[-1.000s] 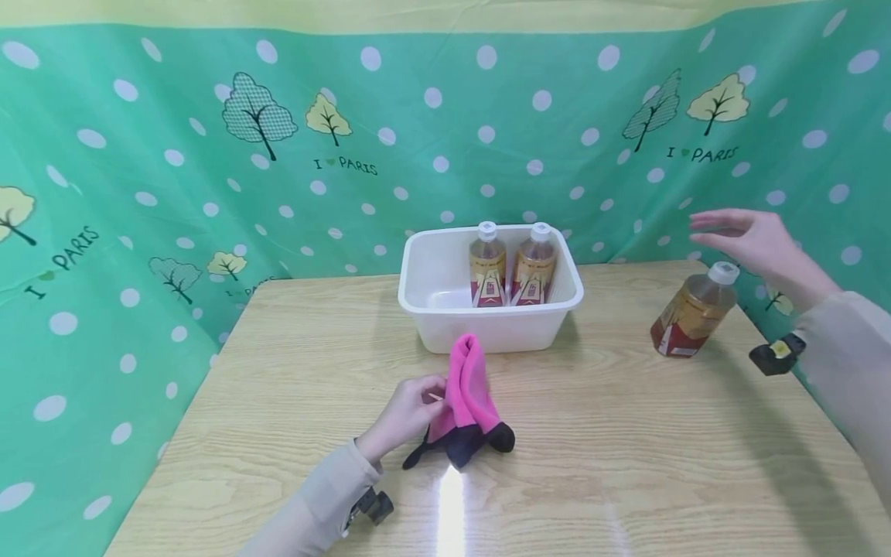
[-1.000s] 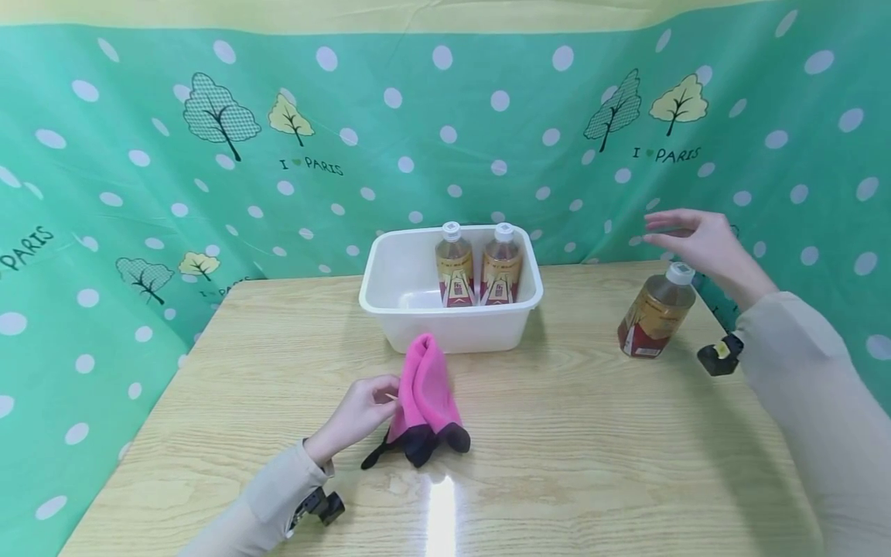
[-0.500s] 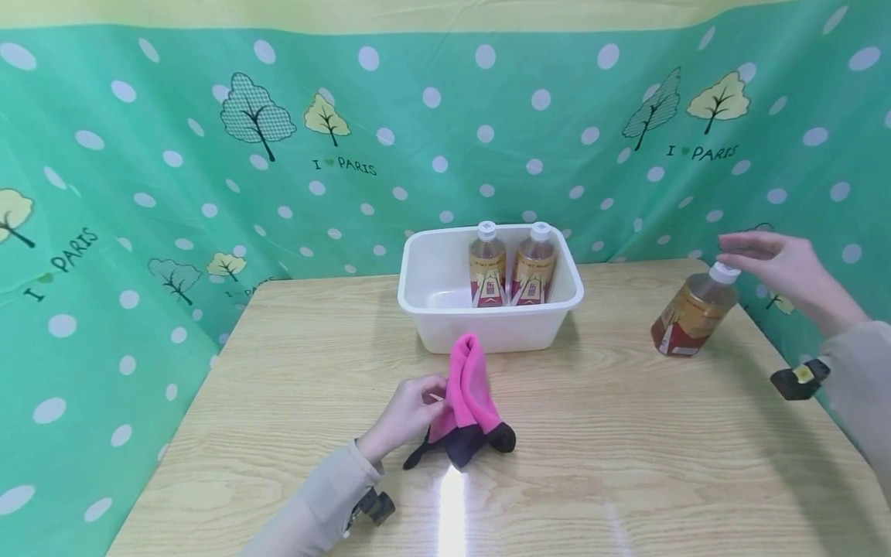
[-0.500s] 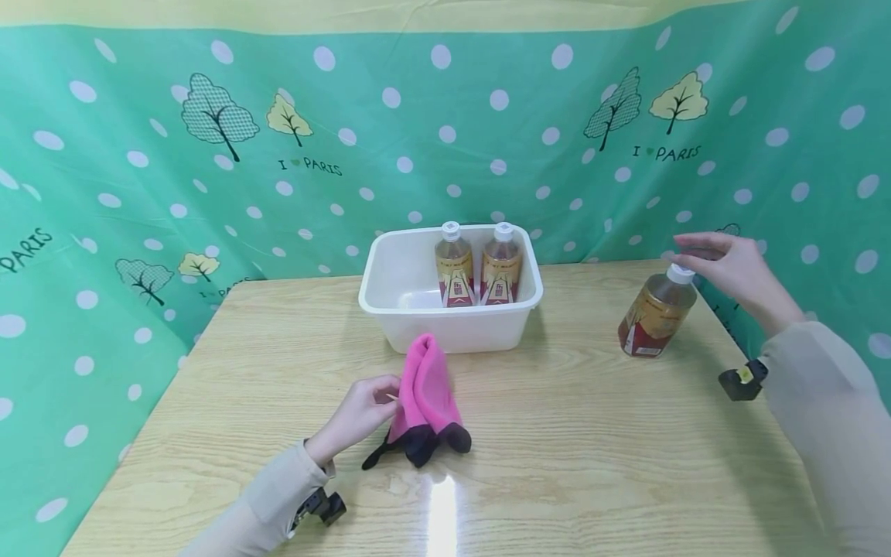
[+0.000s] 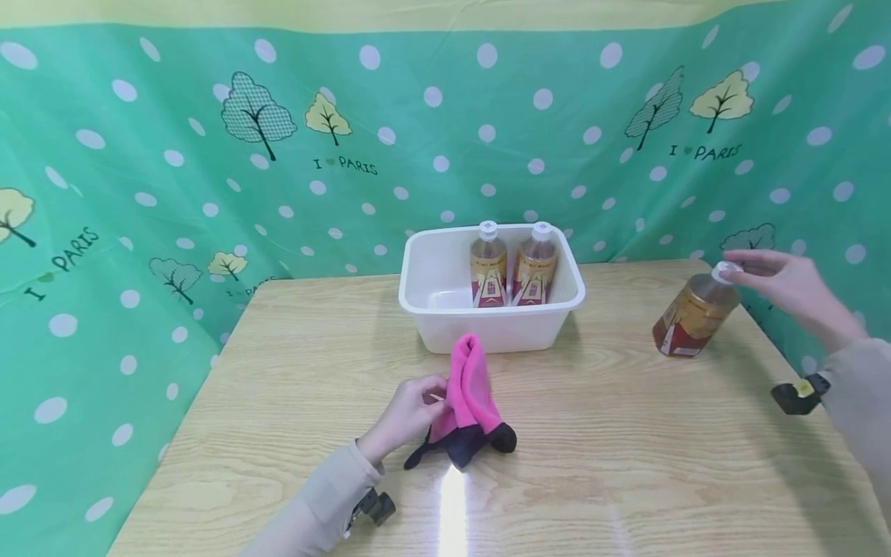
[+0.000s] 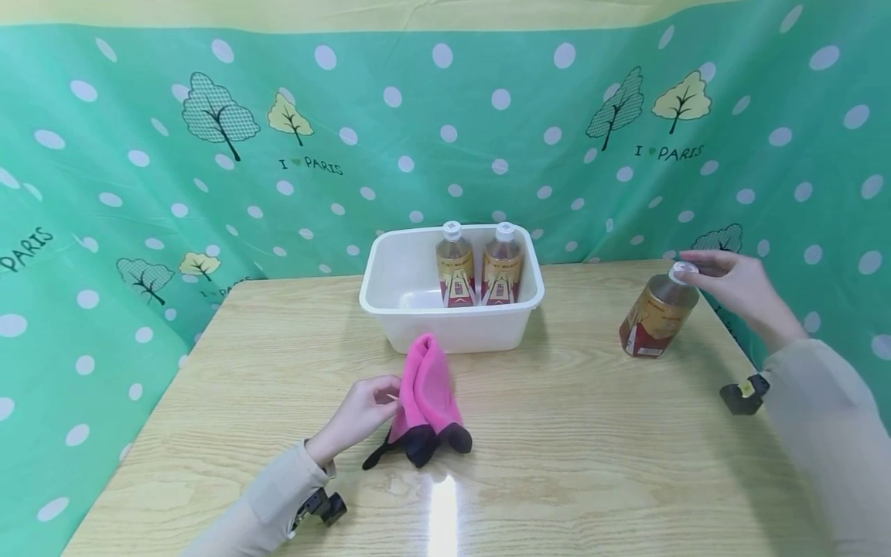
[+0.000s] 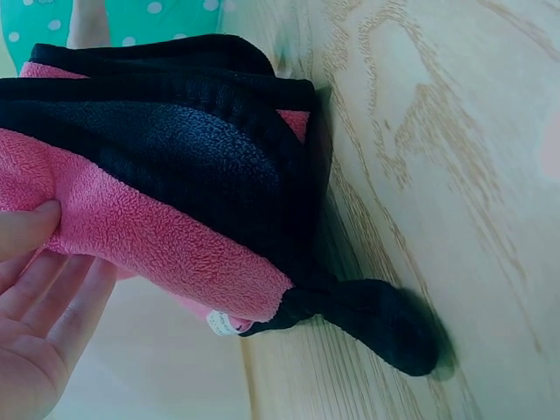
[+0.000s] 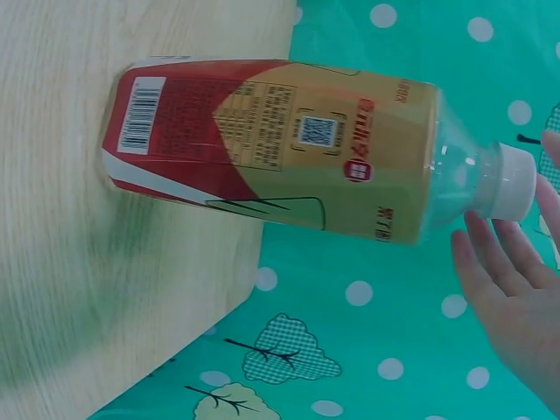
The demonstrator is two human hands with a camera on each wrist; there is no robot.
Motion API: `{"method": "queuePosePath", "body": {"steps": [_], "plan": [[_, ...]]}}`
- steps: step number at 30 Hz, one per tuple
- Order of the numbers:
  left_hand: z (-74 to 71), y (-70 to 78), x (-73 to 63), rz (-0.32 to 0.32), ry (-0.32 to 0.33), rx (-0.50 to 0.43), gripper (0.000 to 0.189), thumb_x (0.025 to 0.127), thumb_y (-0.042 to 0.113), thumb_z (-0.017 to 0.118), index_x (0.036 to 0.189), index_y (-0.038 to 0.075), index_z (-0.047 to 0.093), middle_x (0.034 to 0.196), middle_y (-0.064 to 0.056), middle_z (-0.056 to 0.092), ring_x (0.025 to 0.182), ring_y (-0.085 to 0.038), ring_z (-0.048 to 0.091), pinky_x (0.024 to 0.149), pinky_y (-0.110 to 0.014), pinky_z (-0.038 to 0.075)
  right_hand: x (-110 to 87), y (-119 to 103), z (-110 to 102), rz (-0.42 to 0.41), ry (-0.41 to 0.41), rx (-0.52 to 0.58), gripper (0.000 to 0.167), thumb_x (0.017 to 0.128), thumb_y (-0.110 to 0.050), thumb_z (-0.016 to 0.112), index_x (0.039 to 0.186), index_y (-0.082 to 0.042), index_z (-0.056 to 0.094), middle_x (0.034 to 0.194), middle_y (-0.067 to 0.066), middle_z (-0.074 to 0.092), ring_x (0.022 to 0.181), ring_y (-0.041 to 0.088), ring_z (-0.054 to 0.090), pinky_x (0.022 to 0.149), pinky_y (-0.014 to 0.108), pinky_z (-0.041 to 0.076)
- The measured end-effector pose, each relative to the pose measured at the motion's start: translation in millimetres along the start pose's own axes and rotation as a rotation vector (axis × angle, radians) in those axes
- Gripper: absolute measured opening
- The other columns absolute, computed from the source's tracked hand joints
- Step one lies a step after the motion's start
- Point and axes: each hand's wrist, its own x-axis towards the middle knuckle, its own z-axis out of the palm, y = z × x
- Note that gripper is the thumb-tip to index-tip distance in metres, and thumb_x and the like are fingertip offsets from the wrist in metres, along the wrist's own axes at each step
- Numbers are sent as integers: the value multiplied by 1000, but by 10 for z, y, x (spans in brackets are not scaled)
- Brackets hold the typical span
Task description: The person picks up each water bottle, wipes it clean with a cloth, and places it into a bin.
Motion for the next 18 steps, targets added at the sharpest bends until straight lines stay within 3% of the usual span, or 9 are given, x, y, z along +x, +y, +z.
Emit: {"method": "queuePosePath", "body": {"steps": [2, 5, 8, 11, 14, 18], "plan": [[-19, 91, -11, 6, -1, 9, 15, 76, -11, 54, 88, -8, 61, 85, -19, 64, 80, -30, 61, 68, -27, 54, -12, 24, 5, -7, -10, 26, 69, 80, -53, 51, 138, -21, 30, 134, -5, 37, 128, 38, 19, 96, 65, 17], [-32, 147, -22, 8, 1, 13, 14, 76, -11, 54, 88, -8, 61, 85, -19, 64, 80, -30, 61, 68, -27, 54, -30, 55, 18, -23, -11, 52, 65, 81, -50, 52, 137, -23, 32, 106, -25, 42, 127, 26, 24, 98, 63, 18], [-32, 150, -26, 12, 3, 7, 15, 76, -11, 54, 88, -8, 61, 85, -18, 64, 80, -30, 61, 68, -27, 54, -38, 74, 40, -38, 3, 66, 63, 82, -48, 53, 136, -22, 34, 93, -30, 40, 111, 7, 34, 97, 63, 20], [-20, 83, -22, 9, 5, -2, 15, 76, -10, 54, 89, -7, 62, 86, -17, 64, 80, -29, 61, 69, -27, 54, -49, 81, 59, -40, 14, 70, 62, 81, -47, 54, 135, -21, 36, 91, -31, 41, 92, -5, 34, 96, 63, 21], [-18, 73, -23, 4, 6, -2, 15, 76, -10, 54, 89, -6, 62, 86, -17, 64, 80, -28, 61, 69, -27, 54, -59, 93, 68, -33, 16, 71, 64, 80, -50, 53, 135, -23, 35, 94, -30, 41, 105, 4, 36, 96, 63, 20], [-27, 123, -31, 1, 5, -6, 15, 75, -11, 54, 88, -8, 61, 86, -18, 64, 80, -30, 61, 69, -27, 54, -59, 104, 78, -30, 39, 76, 64, 79, -52, 54, 134, -23, 38, 93, -31, 42, 107, 7, 37, 97, 62, 22]]}}
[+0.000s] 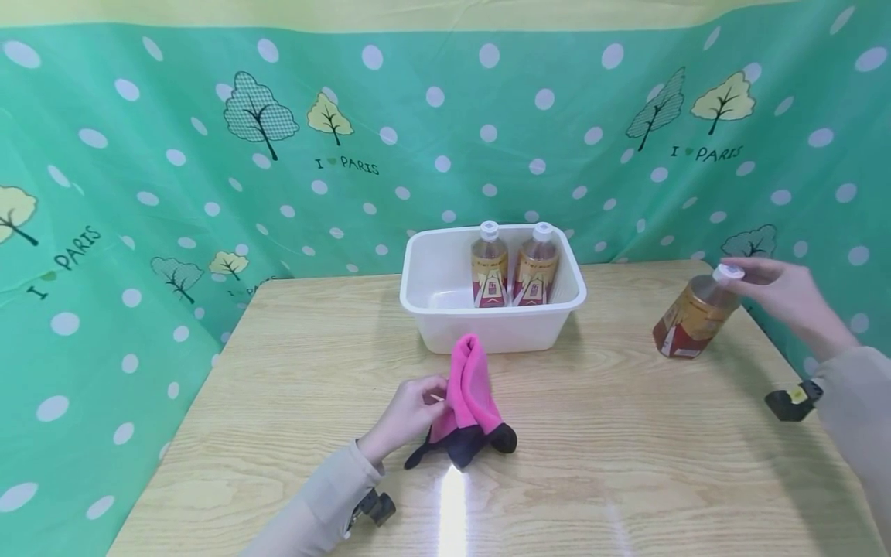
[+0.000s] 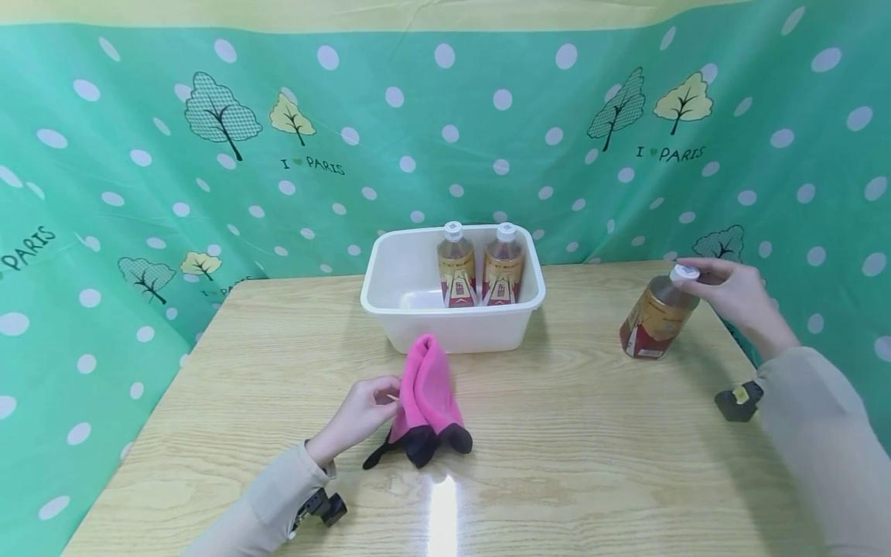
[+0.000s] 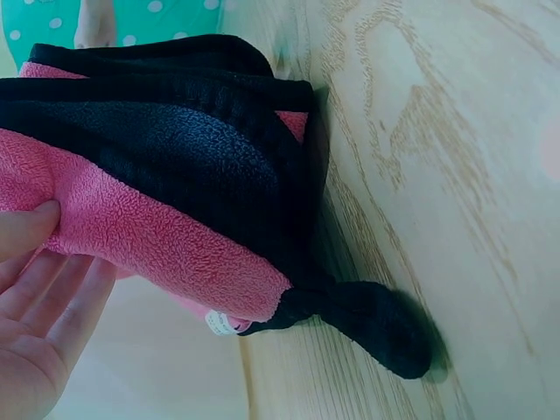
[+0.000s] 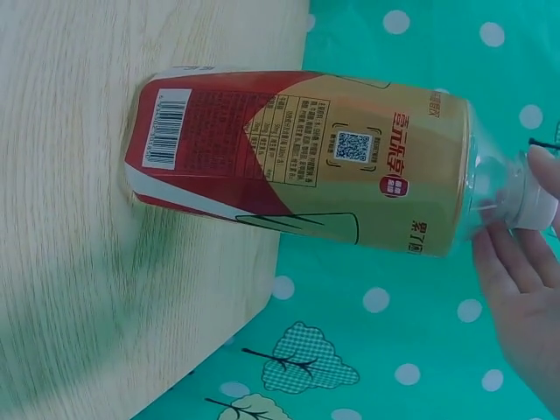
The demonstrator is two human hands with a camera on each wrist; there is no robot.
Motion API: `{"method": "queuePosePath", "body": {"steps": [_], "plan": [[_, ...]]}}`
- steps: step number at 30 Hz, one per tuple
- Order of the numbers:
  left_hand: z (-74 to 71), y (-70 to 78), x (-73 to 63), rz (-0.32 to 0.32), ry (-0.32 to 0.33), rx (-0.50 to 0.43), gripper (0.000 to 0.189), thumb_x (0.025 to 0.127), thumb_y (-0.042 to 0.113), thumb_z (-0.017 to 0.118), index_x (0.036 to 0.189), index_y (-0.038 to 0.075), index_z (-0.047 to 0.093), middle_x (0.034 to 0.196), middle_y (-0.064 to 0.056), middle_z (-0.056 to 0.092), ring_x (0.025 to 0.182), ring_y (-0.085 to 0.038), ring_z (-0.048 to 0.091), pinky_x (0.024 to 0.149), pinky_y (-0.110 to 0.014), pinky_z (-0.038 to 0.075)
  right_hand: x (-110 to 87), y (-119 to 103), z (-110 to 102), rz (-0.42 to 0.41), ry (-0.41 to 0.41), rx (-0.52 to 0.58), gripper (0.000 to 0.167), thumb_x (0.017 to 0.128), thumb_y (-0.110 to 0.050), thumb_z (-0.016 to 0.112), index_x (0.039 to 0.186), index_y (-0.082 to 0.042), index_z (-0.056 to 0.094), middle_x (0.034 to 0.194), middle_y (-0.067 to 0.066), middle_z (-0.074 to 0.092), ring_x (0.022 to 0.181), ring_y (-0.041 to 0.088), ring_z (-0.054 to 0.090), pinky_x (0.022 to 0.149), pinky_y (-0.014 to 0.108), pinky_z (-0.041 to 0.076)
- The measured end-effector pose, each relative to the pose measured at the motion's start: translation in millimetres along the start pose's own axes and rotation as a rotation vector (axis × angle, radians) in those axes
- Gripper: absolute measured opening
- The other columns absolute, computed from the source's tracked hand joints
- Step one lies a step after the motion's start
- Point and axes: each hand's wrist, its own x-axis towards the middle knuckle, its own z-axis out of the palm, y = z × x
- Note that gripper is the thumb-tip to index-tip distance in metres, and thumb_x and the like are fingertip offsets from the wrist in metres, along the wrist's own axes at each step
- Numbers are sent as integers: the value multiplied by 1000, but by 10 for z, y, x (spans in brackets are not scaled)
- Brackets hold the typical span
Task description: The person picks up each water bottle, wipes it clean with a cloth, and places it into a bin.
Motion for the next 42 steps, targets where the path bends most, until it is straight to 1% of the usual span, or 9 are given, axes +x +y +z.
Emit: {"method": "queuePosePath", "body": {"steps": [3, 8, 16, 19, 22, 24, 26, 32, 42], "plan": [[2, 0, -1, -3, -1, -4, 16, 75, -11, 54, 89, -8, 61, 86, -18, 64, 80, -29, 61, 69, -27, 54, -6, -14, 11, 0, 26, 1, 63, 78, -52, 55, 132, -22, 42, 88, -33, 44, 93, -5, 37, 96, 60, 24], [2, 10, -1, -12, 1, 0, 17, 76, -11, 54, 90, -8, 61, 86, -18, 64, 81, -29, 61, 70, -27, 53, -58, -123, 25, -11, 51, -23, 62, 77, -51, 56, 131, -23, 43, 86, -32, 44, 90, -5, 37, 92, 58, 29], [-5, 15, 3, -2, 7, -4, 16, 76, -11, 54, 90, -8, 61, 86, -18, 64, 80, -29, 61, 70, -25, 53, -177, -447, 100, -66, -9, -60, 62, 78, -49, 56, 130, -17, 44, 88, -32, 44, 87, -7, 38, 90, 60, 31], [-2, 6, 5, 2, 9, 1, 16, 75, -12, 54, 89, -9, 61, 85, -19, 64, 80, -29, 61, 69, -25, 53, -219, -548, 144, -85, -19, -70, 63, 79, -48, 56, 129, -13, 45, 85, -33, 45, 84, -11, 40, 88, 58, 35], [1, -5, 10, 1, 11, 6, 16, 75, -12, 54, 89, -9, 61, 85, -19, 64, 80, -30, 61, 69, -25, 53, -264, -629, 189, -116, -9, -76, 60, 79, -45, 58, 127, -11, 48, 84, -35, 47, 81, -17, 44, 84, 31, 45], [3, -10, 14, -2, 11, 6, 16, 75, -12, 54, 89, -9, 61, 85, -19, 64, 80, -30, 61, 69, -25, 53, -298, -679, 224, -148, -3, -71, 56, 79, -41, 60, 125, -9, 50, 85, -35, 50, 80, -19, 47, 74, 13, 44], [6, -13, 18, -6, 11, 5, 16, 75, -12, 54, 89, -9, 61, 85, -19, 64, 80, -30, 61, 69, -25, 53, -333, -729, 260, -179, -3, -53, 53, 79, -37, 62, 123, -8, 52, 86, -34, 51, 80, -18, 49, 64, 2, 39], [10, -11, 21, -15, 16, 3, 17, 75, -12, 54, 90, -9, 61, 85, -19, 64, 80, -30, 61, 69, -26, 53, -443, -917, 401, -227, -18, -28, 50, 78, -33, 64, 120, -7, 54, 90, -31, 54, 82, -14, 53, 67, 2, 42], [3, -25, 22, -17, 23, -18, 16, 76, -10, 55, 90, -9, 61, 86, -19, 64, 81, -29, 61, 70, -30, 54, -608, -1207, 718, -337, -14, 0, 41, 78, -27, 65, 114, -8, 59, 101, -18, 57, 86, -9, 55, 70, 6, 45]]}}
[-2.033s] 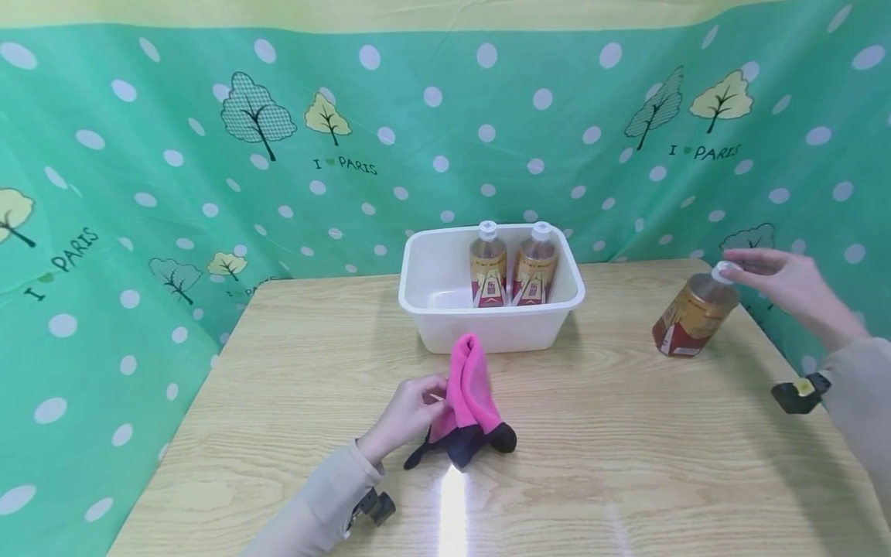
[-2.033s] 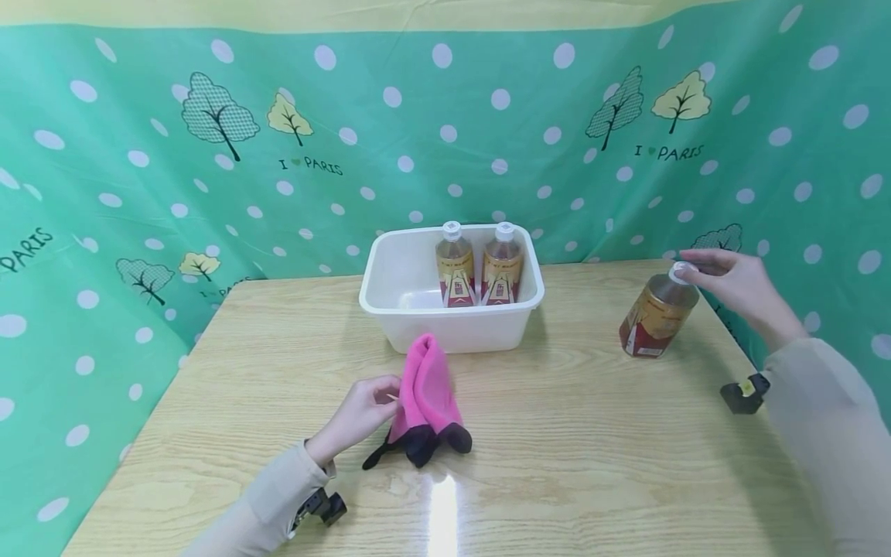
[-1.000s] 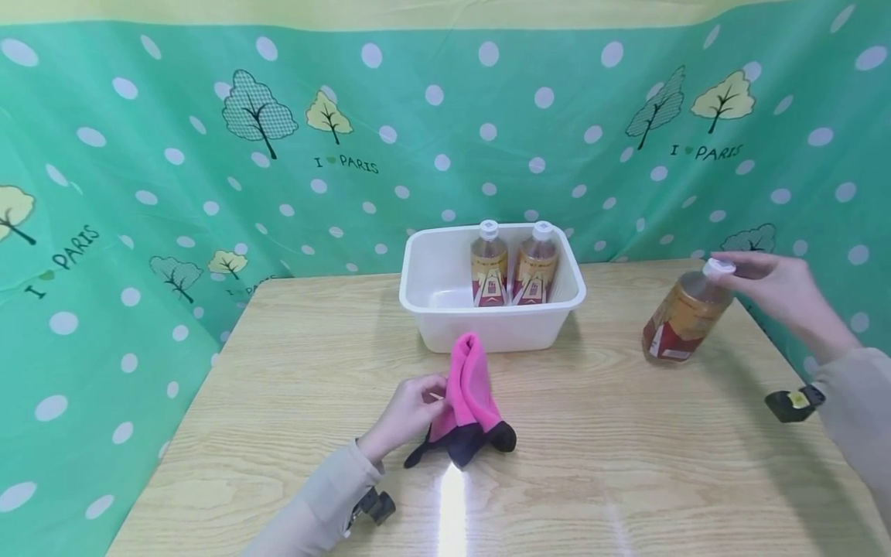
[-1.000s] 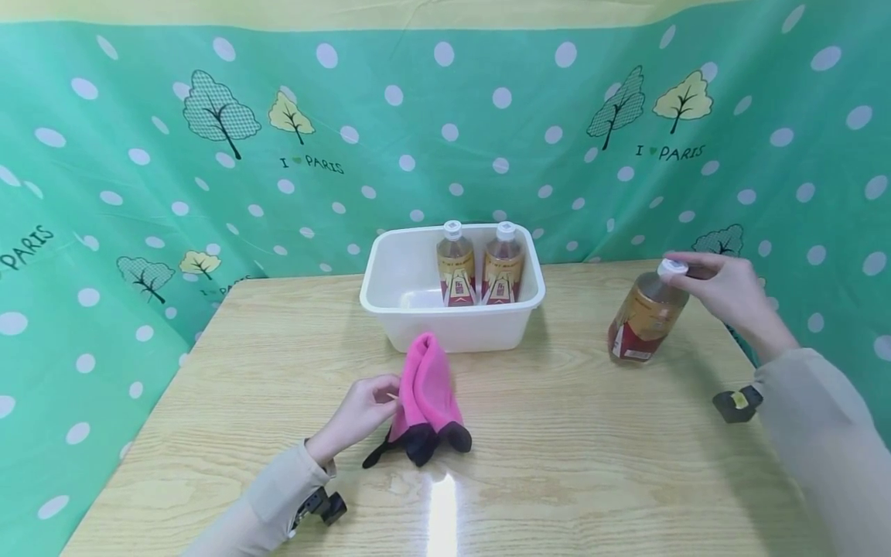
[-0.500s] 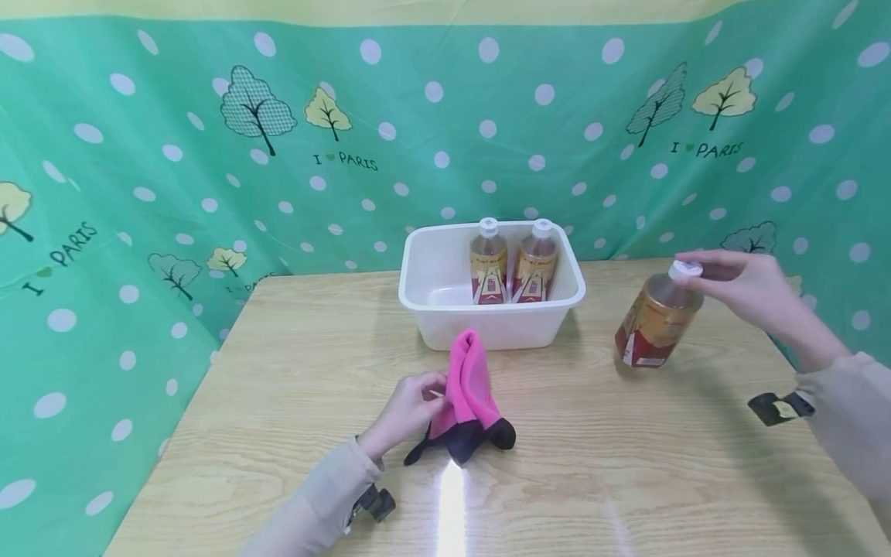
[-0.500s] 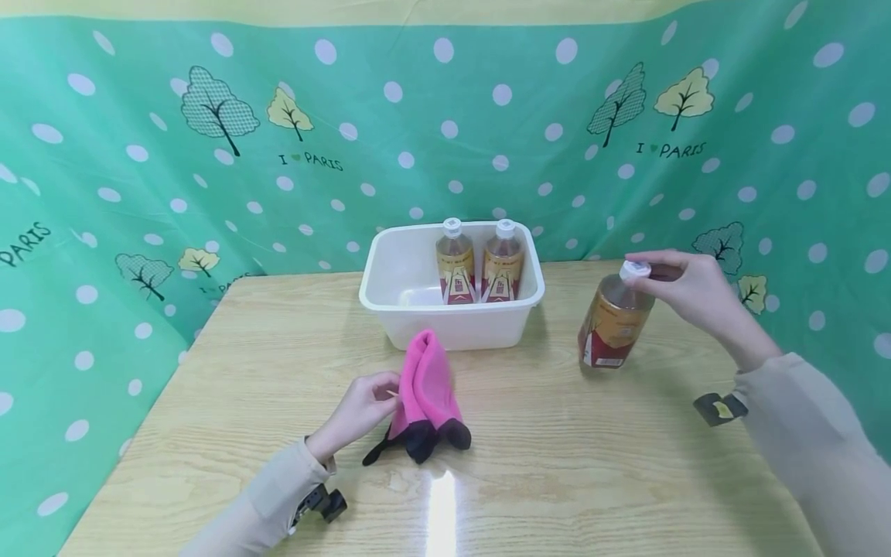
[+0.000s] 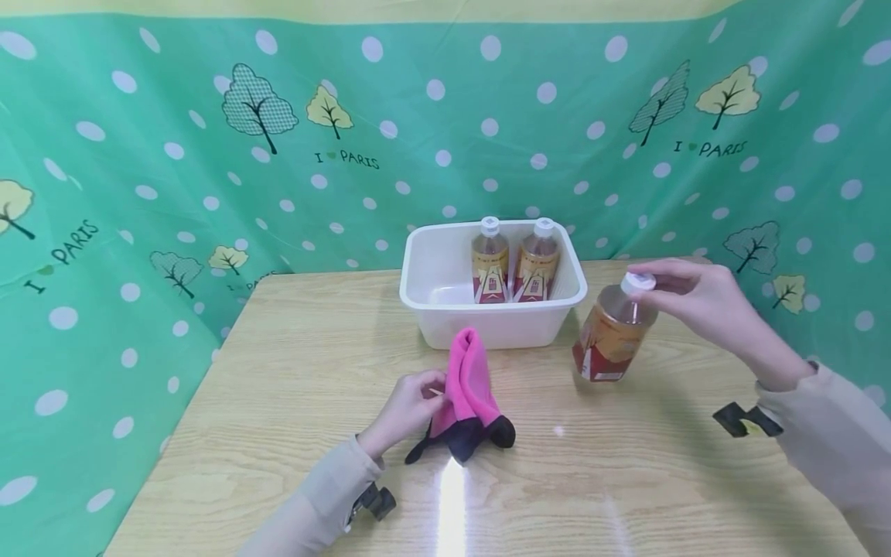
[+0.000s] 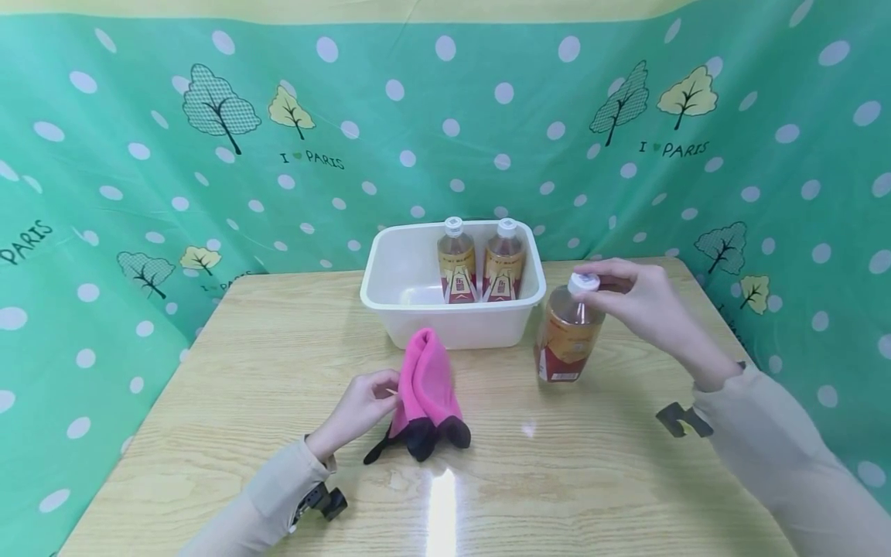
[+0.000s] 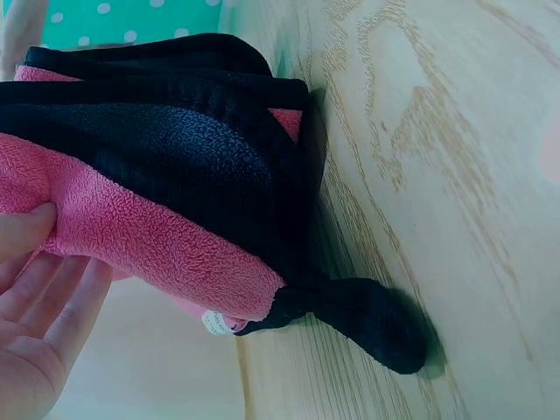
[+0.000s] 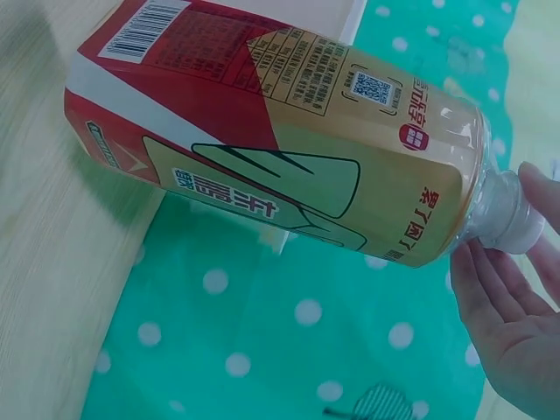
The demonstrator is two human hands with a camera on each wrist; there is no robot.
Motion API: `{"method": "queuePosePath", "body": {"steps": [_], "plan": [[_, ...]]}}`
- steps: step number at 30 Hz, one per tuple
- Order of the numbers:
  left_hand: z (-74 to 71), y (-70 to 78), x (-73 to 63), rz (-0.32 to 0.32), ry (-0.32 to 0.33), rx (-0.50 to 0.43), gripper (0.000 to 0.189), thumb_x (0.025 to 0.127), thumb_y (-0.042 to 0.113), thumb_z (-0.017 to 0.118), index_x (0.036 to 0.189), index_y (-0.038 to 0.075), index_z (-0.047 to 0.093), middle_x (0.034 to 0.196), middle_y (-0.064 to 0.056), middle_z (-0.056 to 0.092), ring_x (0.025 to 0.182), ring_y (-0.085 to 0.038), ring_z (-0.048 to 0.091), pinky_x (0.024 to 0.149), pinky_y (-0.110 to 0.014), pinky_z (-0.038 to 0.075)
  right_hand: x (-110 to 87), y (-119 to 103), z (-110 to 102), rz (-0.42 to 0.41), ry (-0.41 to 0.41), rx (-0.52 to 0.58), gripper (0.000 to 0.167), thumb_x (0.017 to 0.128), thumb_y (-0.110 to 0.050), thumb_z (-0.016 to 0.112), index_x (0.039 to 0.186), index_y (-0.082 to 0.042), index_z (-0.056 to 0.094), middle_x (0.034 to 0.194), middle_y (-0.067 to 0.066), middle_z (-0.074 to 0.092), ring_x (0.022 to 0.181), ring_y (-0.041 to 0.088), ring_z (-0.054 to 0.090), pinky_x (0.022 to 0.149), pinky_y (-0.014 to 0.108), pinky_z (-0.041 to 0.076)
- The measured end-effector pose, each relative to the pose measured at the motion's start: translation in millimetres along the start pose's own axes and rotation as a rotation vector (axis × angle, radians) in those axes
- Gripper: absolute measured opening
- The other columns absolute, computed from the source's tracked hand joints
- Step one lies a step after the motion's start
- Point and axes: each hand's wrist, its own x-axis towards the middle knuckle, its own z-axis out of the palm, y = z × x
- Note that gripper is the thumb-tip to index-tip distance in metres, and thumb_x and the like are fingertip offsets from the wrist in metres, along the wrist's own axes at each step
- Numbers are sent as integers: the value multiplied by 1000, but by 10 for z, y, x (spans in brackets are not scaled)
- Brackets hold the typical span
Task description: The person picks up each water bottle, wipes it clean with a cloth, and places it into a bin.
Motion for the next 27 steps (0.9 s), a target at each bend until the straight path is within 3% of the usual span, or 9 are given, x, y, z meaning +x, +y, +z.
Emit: {"method": "queuePosePath", "body": {"steps": [6, 10, 12, 18, 27], "plan": [[-2, 7, -3, 2, 2, 0, 16, 76, -10, 55, 91, -9, 61, 86, -19, 64, 81, -29, 61, 70, -29, 54, 8, -119, 236, -61, 0, 69, 37, 78, -17, 67, 111, -2, 60, 106, 2, 61, 86, -5, 57, 72, 10, 48], [-3, 4, -1, 4, 7, -2, 16, 76, -11, 55, 90, -10, 61, 86, -19, 64, 80, -30, 61, 70, -29, 54, 34, -178, 382, -61, -40, 80, 38, 78, -21, 66, 112, -4, 59, 111, 11, 59, 88, 0, 57, 74, 15, 49], [3, -26, 3, 5, 8, -9, 16, 76, -11, 55, 90, -10, 61, 86, -20, 64, 80, -30, 61, 70, -29, 54, 50, -204, 452, -69, -64, 86, 40, 79, -24, 66, 112, -4, 59, 112, 12, 58, 92, 8, 58, 76, 20, 50], [57, -319, 34, 31, 16, -3, 17, 76, -8, 57, 92, -5, 62, 87, -14, 64, 80, -23, 61, 68, -22, 53, 79, -226, 666, -169, -80, 110, 37, 78, -21, 67, 110, -3, 61, 109, 12, 60, 99, 26, 57, 80, 35, 50], [66, -364, 32, 46, 23, -12, 18, 76, -8, 57, 93, -6, 62, 88, -16, 64, 80, -25, 62, 68, -22, 53, 79, -206, 943, -233, -82, 167, 33, 76, -12, 67, 106, -1, 62, 106, 14, 60, 95, 27, 59, 77, 29, 52]]}}
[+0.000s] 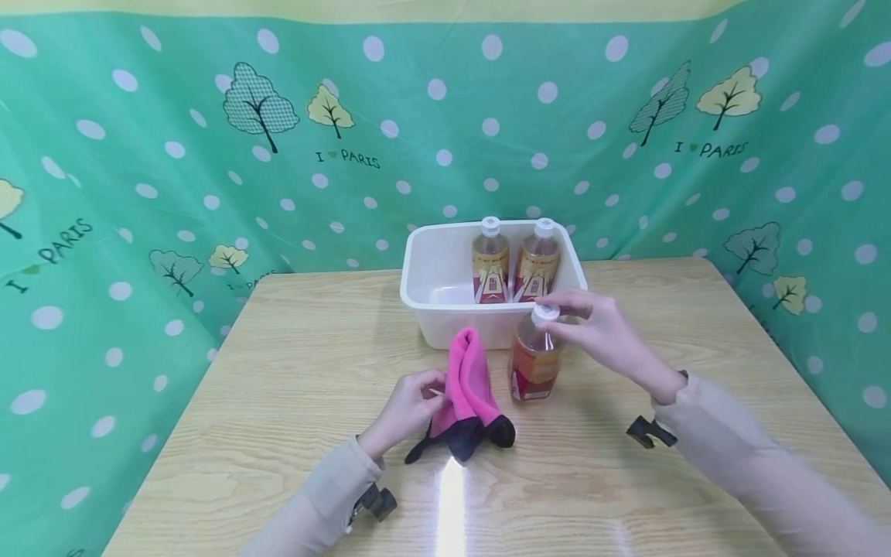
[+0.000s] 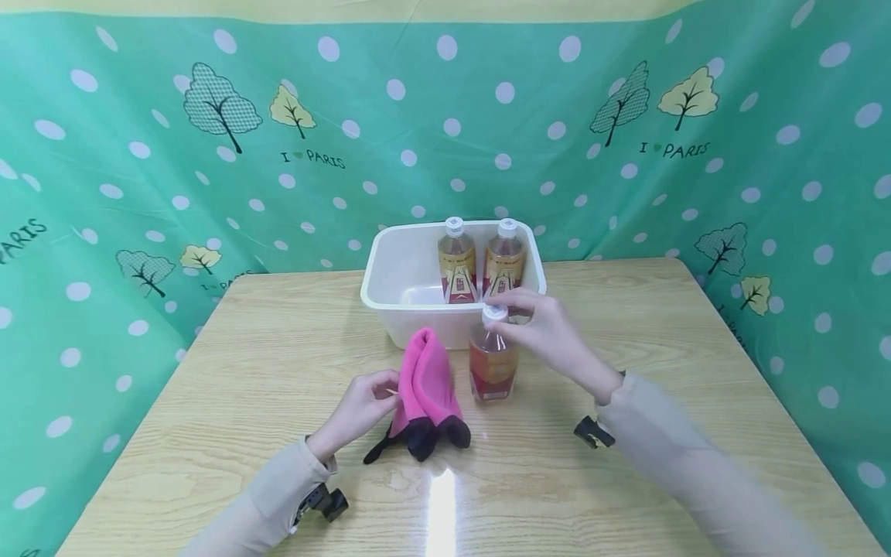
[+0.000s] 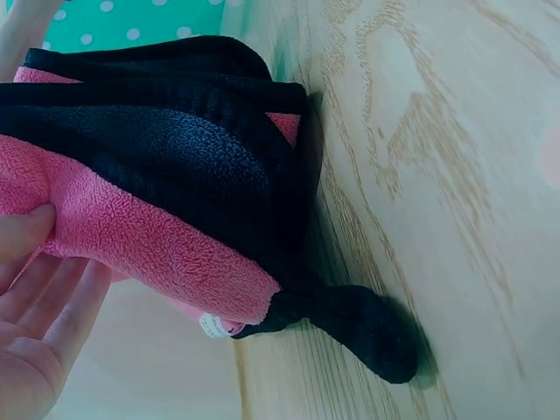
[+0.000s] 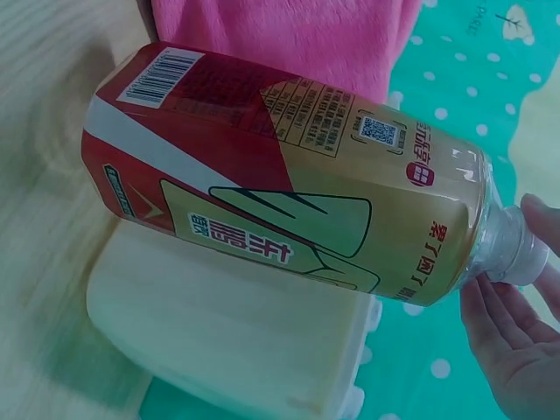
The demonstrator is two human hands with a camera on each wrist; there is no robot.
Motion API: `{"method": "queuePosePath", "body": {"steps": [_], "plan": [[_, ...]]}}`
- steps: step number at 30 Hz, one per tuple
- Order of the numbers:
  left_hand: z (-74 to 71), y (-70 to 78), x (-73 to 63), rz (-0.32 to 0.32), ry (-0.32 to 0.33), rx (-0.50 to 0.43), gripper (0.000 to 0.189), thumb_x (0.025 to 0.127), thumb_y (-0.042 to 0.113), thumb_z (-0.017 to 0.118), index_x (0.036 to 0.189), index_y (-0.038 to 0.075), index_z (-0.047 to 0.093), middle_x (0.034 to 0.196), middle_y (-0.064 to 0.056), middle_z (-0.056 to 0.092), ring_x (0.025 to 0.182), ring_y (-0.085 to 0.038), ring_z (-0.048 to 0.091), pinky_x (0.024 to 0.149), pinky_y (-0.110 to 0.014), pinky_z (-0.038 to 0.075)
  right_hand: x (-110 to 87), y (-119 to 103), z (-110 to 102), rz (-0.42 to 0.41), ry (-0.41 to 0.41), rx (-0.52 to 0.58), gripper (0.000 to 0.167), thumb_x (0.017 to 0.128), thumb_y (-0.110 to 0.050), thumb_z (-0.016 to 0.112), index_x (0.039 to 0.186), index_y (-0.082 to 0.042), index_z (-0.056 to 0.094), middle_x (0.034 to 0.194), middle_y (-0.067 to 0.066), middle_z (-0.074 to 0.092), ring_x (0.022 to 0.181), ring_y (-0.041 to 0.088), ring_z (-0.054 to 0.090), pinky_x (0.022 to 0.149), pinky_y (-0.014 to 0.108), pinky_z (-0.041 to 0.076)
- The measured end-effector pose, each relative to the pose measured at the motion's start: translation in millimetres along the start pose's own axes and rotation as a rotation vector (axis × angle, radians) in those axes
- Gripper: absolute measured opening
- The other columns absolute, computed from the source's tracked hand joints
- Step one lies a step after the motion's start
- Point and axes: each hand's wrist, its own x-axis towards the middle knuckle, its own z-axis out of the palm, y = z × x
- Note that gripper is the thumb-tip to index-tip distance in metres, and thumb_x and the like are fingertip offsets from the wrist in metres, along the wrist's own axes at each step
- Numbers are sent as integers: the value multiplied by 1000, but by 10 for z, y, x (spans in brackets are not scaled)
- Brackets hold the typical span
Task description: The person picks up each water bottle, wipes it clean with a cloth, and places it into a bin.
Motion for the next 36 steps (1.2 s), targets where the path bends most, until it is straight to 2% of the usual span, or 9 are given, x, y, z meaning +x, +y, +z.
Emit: {"method": "queuePosePath", "body": {"steps": [6, 12, 17, 24, 29, 30, 36], "plan": [[-7, 7, -6, 5, 9, -3, 18, 76, -8, 57, 94, -7, 61, 88, -17, 64, 80, -26, 61, 68, -23, 53, -8, 37, 115, -18, -11, 24, 32, 75, -8, 68, 106, 0, 62, 107, 14, 60, 89, 24, 60, 69, 24, 54], [-3, 11, 13, -30, 26, 26, 18, 76, -9, 56, 92, -5, 62, 86, -15, 64, 80, -24, 62, 68, -22, 53, -21, 79, 190, -9, 2, 18, 33, 73, -9, 69, 104, -1, 63, 106, 14, 60, 90, 22, 59, 69, 21, 53], [12, 9, 32, -40, 22, 22, 18, 74, -13, 55, 92, -9, 61, 86, -20, 63, 80, -31, 61, 68, -27, 54, -25, 128, 242, -19, 17, 6, 33, 73, -12, 70, 104, -2, 64, 104, 12, 62, 88, 21, 60, 68, 24, 54], [12, -3, 27, -20, 18, 18, 20, 76, -9, 55, 94, -5, 62, 89, -16, 64, 81, -24, 62, 69, -22, 53, -43, 123, 278, -50, 19, -17, 32, 72, -9, 70, 103, -3, 64, 101, 8, 63, 88, 18, 59, 73, 31, 53], [30, 2, 48, -20, 10, -2, 19, 76, -9, 56, 94, -6, 62, 89, -17, 63, 81, -26, 62, 69, -23, 53, -48, 133, 286, -76, 27, -7, 32, 72, -8, 71, 102, -3, 64, 99, 8, 63, 88, 14, 58, 73, 35, 53], [41, 13, 61, -25, 7, -2, 19, 76, -10, 55, 94, -6, 61, 89, -18, 63, 82, -28, 62, 70, -24, 53, -50, 139, 284, -77, 28, -3, 32, 72, -8, 71, 102, -3, 64, 99, 7, 63, 87, 13, 58, 73, 34, 53], [109, 293, 161, -9, -31, 17, 11, 76, -12, 53, 86, -8, 57, 88, -20, 61, 83, -33, 61, 73, -29, 53, -61, 171, 283, -82, 37, 1, 32, 71, -11, 71, 102, -4, 65, 97, 6, 63, 86, 8, 57, 74, 26, 53]]}}
